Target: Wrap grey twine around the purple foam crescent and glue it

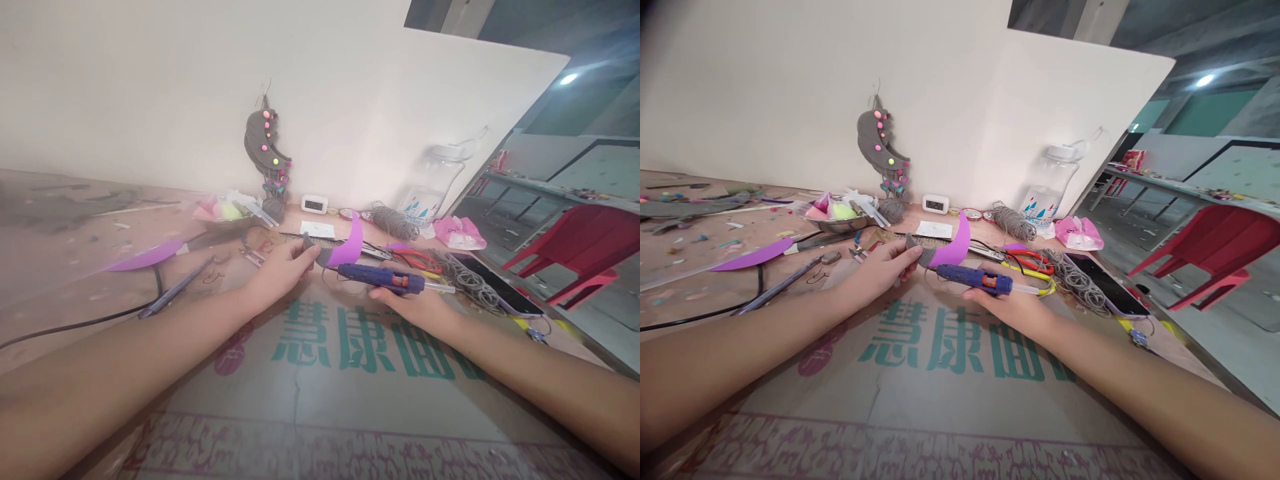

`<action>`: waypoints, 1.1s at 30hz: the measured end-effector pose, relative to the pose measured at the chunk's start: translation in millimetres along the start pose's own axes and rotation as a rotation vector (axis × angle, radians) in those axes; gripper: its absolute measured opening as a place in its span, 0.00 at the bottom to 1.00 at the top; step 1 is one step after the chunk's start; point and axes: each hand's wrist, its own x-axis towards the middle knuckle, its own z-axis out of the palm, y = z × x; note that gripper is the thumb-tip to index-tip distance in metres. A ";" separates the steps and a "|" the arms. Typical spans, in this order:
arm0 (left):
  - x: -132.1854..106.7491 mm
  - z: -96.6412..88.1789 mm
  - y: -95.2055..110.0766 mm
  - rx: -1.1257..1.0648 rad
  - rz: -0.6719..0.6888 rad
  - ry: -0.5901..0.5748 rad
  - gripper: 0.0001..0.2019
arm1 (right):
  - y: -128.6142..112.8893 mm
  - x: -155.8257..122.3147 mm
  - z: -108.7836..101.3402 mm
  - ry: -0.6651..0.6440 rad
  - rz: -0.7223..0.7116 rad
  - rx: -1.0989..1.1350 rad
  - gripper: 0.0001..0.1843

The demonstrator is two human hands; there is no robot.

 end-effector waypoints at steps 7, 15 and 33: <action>2.2 1.3 -1.9 -0.003 0.002 -0.003 0.20 | 3.2 0.4 2.0 0.032 0.013 -0.034 0.15; 1.8 1.0 -2.6 0.010 0.006 -0.002 0.21 | 4.2 -0.2 2.4 0.010 0.002 0.004 0.14; 1.0 2.8 -2.6 -0.004 0.020 -0.004 0.21 | 4.3 -1.5 2.3 0.051 -0.014 -0.085 0.14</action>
